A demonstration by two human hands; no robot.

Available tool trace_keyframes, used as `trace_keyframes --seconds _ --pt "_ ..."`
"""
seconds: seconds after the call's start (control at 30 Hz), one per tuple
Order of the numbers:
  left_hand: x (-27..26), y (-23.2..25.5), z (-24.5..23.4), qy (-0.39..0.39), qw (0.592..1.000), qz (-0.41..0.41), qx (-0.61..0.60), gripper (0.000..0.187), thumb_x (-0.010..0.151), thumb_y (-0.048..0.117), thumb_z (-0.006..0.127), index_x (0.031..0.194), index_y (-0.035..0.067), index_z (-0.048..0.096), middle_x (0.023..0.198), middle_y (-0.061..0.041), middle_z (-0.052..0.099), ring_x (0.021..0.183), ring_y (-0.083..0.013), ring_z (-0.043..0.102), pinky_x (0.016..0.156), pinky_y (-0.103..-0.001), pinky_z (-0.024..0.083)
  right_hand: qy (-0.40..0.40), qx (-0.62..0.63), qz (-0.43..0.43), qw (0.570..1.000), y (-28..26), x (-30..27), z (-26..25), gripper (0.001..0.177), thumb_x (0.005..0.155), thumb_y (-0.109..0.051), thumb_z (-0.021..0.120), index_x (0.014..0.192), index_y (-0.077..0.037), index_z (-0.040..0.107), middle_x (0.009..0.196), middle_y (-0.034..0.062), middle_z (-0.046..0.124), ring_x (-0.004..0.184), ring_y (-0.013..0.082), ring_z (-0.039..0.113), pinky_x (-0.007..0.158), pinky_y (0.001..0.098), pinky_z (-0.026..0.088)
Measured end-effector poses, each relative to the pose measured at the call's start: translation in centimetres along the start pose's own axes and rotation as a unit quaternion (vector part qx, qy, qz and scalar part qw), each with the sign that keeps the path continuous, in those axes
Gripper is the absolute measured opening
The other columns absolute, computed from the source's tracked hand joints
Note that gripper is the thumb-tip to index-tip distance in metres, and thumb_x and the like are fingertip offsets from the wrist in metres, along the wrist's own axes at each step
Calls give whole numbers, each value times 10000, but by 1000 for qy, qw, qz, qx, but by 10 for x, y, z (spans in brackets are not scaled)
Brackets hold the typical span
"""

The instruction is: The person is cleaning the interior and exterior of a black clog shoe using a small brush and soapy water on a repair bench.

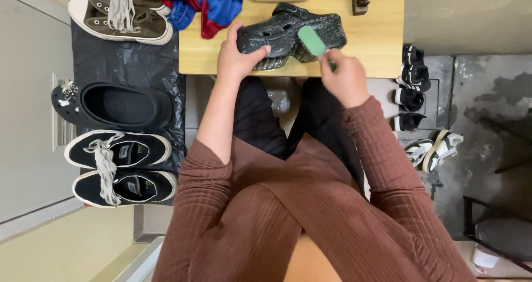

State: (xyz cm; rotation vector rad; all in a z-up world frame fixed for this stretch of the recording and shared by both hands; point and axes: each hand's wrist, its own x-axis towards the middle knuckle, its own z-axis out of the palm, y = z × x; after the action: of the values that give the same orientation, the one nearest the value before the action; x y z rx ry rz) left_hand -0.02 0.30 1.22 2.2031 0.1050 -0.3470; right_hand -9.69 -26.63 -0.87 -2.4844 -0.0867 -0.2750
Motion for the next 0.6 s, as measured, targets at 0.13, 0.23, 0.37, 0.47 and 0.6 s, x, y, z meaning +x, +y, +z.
trace_keyframes --seconds 0.13,0.23,0.37,0.47,0.6 --pt "-3 3 -3 -4 1000 -2 -4 874 724 570 811 1460 299 426 1366 -140 562 1234 -317 618 965 -413 532 20 49 146 988 50 21 -6 189 1067 -236 659 1023 -86 763 853 72 751 535 134 508 493 345 427" --pt "-7 7 -4 -10 1000 -10 -5 877 725 574 808 1464 302 423 1377 -142 552 1247 -324 607 982 -419 528 129 -37 114 984 67 12 16 248 1054 -228 680 847 -100 627 704 159 673 599 365 626 523 486 436" --pt "-8 7 -4 -10 1000 -2 -9 871 735 560 808 1462 281 418 1370 -142 560 1244 -320 611 964 -417 539 108 -46 26 993 36 -1 2 164 1065 -206 650 1012 -67 719 684 115 664 479 281 545 448 420 393" --pt "-8 3 -2 -9 1000 0 -10 857 751 563 809 1461 291 413 1393 -149 548 1271 -331 589 974 -424 529 74 -16 108 991 52 11 -10 180 1068 -221 672 968 -84 731 709 59 667 497 191 503 471 377 384" --pt "-7 5 -3 -4 1000 0 -14 853 734 568 799 1451 297 424 1370 -148 555 1236 -330 613 958 -426 537 86 -87 120 985 32 20 18 187 1063 -245 588 1005 -87 669 704 193 703 549 391 656 448 510 484"
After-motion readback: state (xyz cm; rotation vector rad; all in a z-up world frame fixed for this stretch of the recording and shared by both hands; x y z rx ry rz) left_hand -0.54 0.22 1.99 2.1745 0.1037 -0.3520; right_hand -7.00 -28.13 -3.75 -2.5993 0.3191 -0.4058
